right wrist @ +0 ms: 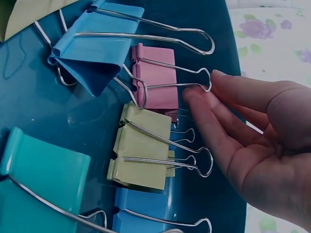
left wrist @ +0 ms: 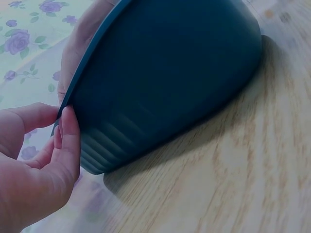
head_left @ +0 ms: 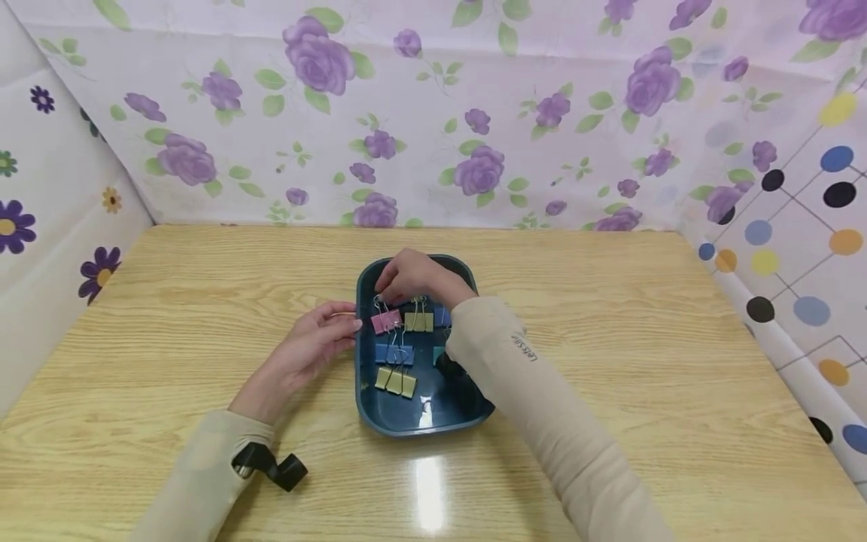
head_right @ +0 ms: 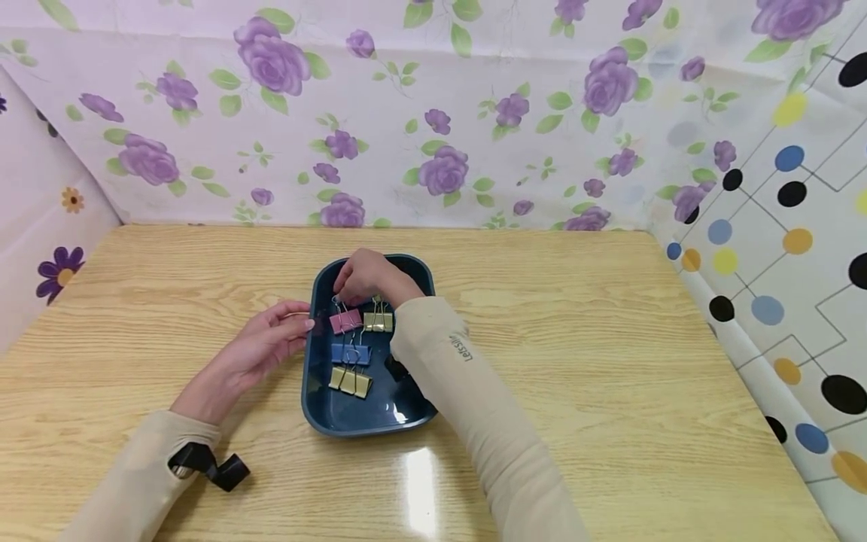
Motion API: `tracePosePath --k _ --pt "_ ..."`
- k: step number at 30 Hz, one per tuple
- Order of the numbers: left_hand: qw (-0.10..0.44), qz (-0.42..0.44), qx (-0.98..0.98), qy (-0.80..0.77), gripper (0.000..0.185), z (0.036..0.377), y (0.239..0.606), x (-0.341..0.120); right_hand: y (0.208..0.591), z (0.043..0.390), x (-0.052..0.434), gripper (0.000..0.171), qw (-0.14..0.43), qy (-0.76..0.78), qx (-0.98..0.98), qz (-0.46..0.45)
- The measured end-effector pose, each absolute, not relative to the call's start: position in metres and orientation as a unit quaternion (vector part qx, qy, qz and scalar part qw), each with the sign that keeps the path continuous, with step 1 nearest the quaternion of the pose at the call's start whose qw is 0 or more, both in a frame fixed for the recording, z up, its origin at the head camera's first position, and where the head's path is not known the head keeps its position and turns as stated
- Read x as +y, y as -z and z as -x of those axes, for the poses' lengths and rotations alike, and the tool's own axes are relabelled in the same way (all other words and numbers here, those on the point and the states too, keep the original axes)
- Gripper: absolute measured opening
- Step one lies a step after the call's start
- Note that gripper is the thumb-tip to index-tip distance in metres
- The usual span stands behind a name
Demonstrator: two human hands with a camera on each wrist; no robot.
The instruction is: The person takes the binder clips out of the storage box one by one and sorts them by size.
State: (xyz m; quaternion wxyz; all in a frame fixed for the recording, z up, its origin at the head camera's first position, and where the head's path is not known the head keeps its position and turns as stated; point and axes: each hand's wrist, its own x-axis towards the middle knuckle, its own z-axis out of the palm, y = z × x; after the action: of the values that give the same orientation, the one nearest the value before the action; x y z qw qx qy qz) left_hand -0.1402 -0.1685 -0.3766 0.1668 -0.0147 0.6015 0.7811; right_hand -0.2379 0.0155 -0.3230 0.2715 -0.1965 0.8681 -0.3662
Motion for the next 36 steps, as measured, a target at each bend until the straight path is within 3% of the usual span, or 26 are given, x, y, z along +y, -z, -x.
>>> tracePosePath --k 15,24,36 --pt "0.169 0.018 0.589 -0.79 0.025 0.139 0.378 -0.168 0.33 0.244 0.023 0.008 0.271 0.389 0.853 0.22" --pt "0.169 0.029 0.592 -0.788 0.025 0.14 0.379 -0.169 0.322 0.245 0.028 0.01 0.256 0.401 0.843 0.252" --pt "0.162 0.027 0.59 -0.79 0.026 0.14 0.382 -0.168 0.3 0.243 0.042 0.014 0.232 0.504 0.801 0.224"
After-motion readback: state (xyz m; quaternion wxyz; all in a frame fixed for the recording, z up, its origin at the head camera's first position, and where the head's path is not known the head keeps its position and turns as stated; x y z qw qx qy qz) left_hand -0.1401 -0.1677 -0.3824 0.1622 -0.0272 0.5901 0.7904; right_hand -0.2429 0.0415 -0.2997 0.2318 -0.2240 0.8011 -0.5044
